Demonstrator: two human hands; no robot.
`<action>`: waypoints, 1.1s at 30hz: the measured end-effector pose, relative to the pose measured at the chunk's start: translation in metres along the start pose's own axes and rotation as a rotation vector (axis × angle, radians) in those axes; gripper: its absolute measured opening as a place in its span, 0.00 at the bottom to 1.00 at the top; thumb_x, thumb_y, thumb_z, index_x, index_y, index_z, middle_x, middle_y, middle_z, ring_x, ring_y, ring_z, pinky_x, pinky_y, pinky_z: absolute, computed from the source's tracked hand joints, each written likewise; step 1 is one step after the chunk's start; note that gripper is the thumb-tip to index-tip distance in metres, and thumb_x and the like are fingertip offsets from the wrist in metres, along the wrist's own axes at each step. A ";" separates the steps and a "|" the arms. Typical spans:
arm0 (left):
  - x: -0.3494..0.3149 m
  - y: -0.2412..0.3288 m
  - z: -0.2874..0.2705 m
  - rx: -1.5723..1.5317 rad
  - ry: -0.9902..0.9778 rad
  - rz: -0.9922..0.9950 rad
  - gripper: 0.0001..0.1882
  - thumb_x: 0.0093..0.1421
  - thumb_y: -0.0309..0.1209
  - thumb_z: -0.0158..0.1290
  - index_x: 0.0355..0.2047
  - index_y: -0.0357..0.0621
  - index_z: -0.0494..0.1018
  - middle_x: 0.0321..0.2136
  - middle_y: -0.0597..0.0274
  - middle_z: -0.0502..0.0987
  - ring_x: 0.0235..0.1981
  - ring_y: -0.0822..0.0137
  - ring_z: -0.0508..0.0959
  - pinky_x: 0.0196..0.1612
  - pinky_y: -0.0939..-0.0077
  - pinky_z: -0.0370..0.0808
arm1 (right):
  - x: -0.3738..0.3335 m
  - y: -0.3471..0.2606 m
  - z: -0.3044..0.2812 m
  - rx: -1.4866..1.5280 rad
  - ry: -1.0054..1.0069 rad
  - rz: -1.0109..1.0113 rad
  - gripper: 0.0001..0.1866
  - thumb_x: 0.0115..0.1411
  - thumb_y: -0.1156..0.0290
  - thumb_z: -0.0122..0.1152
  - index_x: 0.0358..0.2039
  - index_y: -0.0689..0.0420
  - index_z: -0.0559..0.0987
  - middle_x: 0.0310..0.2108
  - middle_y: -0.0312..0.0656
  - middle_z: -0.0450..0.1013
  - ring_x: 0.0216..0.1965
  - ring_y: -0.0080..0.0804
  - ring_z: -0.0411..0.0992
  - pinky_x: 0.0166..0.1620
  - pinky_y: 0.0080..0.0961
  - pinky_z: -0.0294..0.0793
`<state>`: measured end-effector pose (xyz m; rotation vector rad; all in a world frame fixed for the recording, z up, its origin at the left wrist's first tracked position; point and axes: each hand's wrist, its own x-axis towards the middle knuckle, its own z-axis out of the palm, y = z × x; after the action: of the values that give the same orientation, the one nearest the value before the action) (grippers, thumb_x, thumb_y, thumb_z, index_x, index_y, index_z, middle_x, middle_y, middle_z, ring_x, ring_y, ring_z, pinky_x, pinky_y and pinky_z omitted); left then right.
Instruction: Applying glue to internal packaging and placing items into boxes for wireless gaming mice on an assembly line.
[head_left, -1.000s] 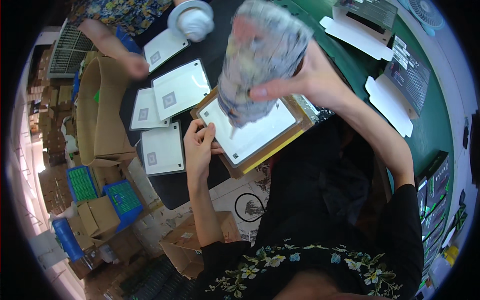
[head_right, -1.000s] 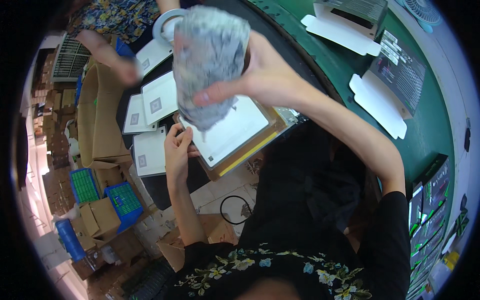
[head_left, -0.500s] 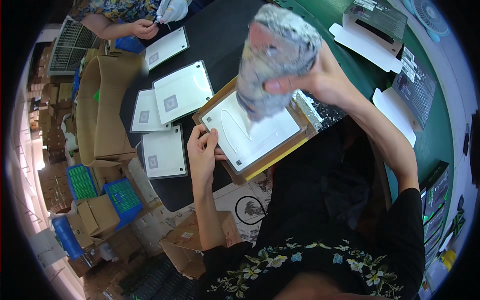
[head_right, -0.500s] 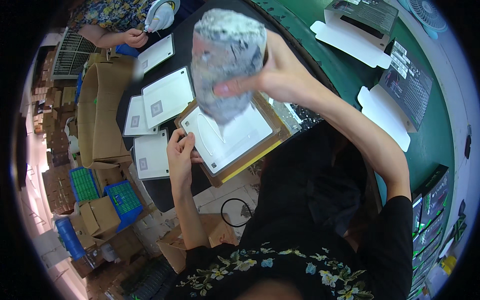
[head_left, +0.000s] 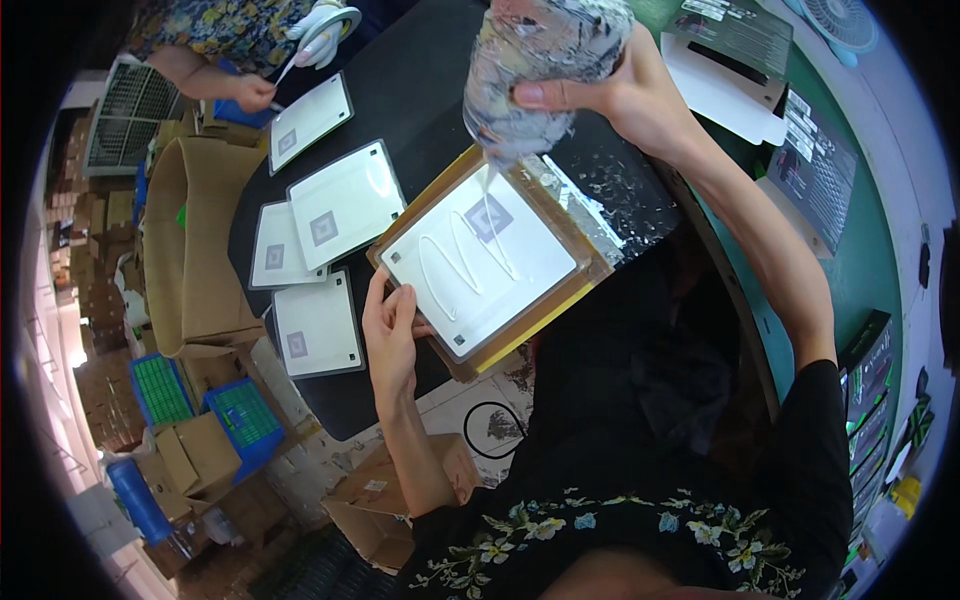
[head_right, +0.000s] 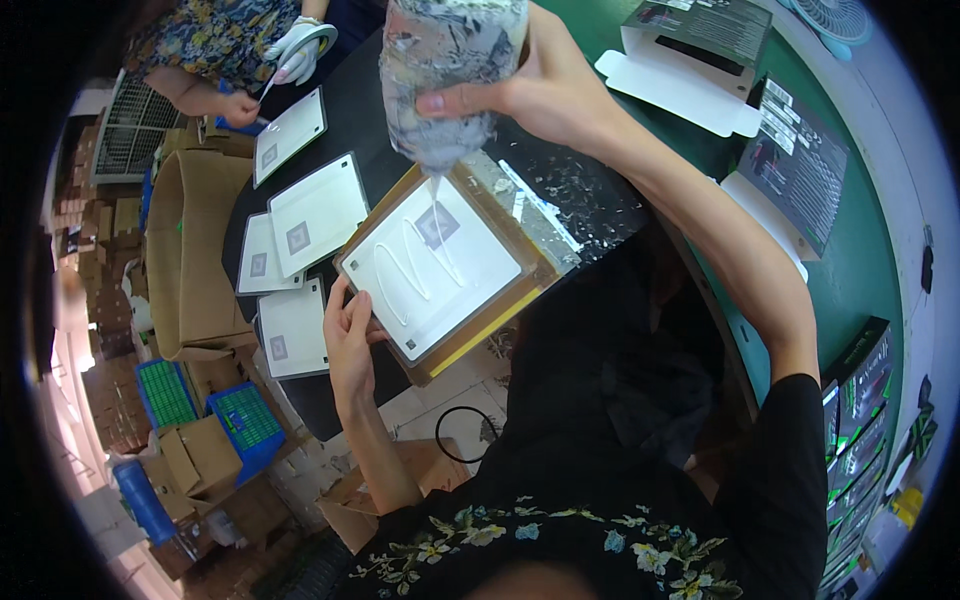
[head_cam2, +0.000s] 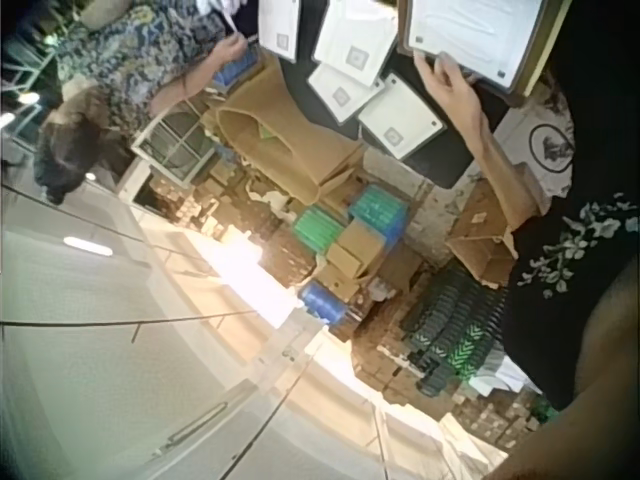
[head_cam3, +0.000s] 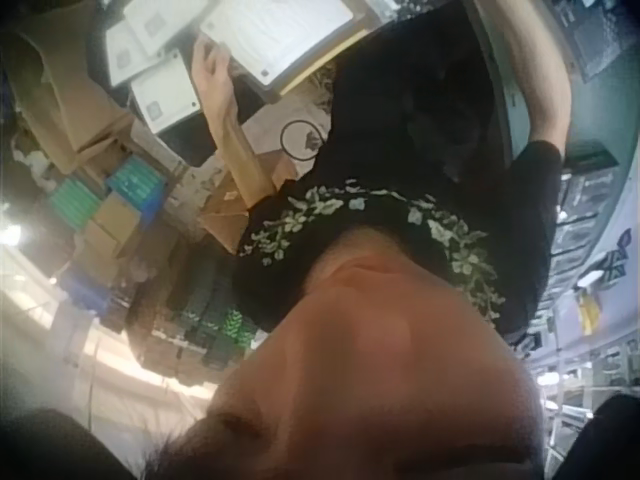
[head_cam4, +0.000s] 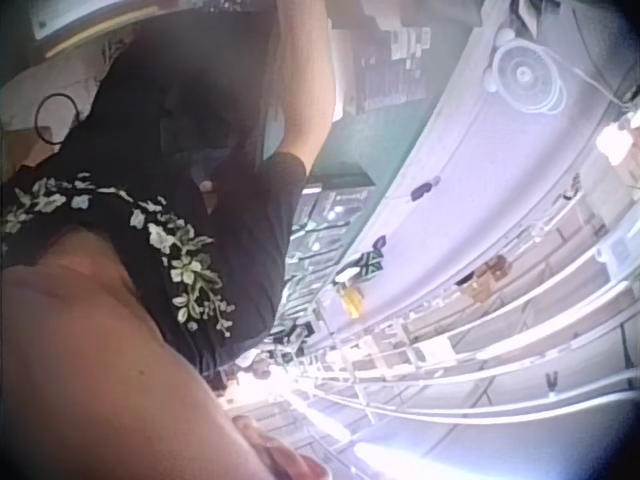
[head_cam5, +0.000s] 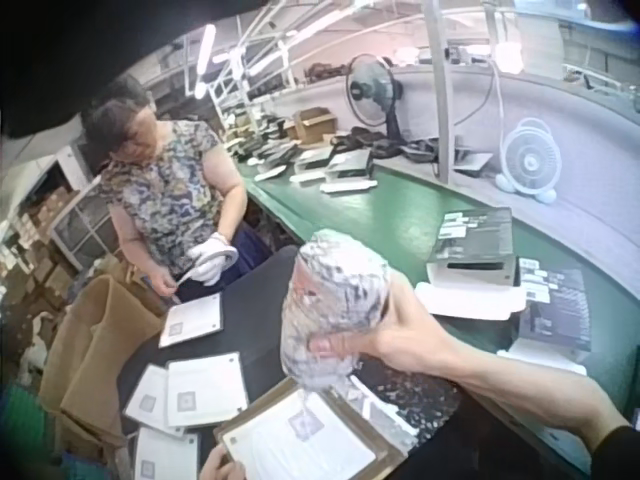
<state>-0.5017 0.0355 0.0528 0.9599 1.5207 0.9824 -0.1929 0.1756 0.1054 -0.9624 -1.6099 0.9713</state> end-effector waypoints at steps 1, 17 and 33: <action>-0.001 -0.001 0.000 -0.001 -0.007 -0.003 0.23 0.71 0.33 0.46 0.64 0.40 0.60 0.30 0.64 0.80 0.23 0.81 0.76 0.23 0.90 0.74 | -0.004 0.001 -0.003 -0.004 0.004 0.005 0.30 0.49 0.71 0.77 0.54 0.58 0.77 0.48 0.41 0.77 0.49 0.33 0.75 0.56 0.32 0.73; -0.030 -0.004 -0.027 -0.257 0.078 0.451 0.29 0.67 0.21 0.47 0.67 0.39 0.52 0.57 0.44 0.68 0.55 0.58 0.71 0.60 0.60 0.67 | 0.022 0.069 -0.022 -0.420 -0.133 0.420 0.46 0.46 0.43 0.65 0.60 0.60 0.67 0.41 0.53 0.79 0.43 0.46 0.79 0.46 0.40 0.78; -0.093 -0.028 0.253 -0.394 -0.812 -0.078 0.28 0.71 0.24 0.43 0.66 0.46 0.44 0.41 0.46 0.77 0.33 0.69 0.79 0.33 0.72 0.80 | -0.232 0.060 -0.294 -1.360 0.556 -0.156 0.20 0.68 0.56 0.50 0.54 0.51 0.76 0.46 0.49 0.75 0.47 0.43 0.74 0.48 0.37 0.73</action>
<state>-0.2415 -0.0343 0.0257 0.8513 0.6491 0.6681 0.1473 0.0252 0.0299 -1.7195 -1.6923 -0.6612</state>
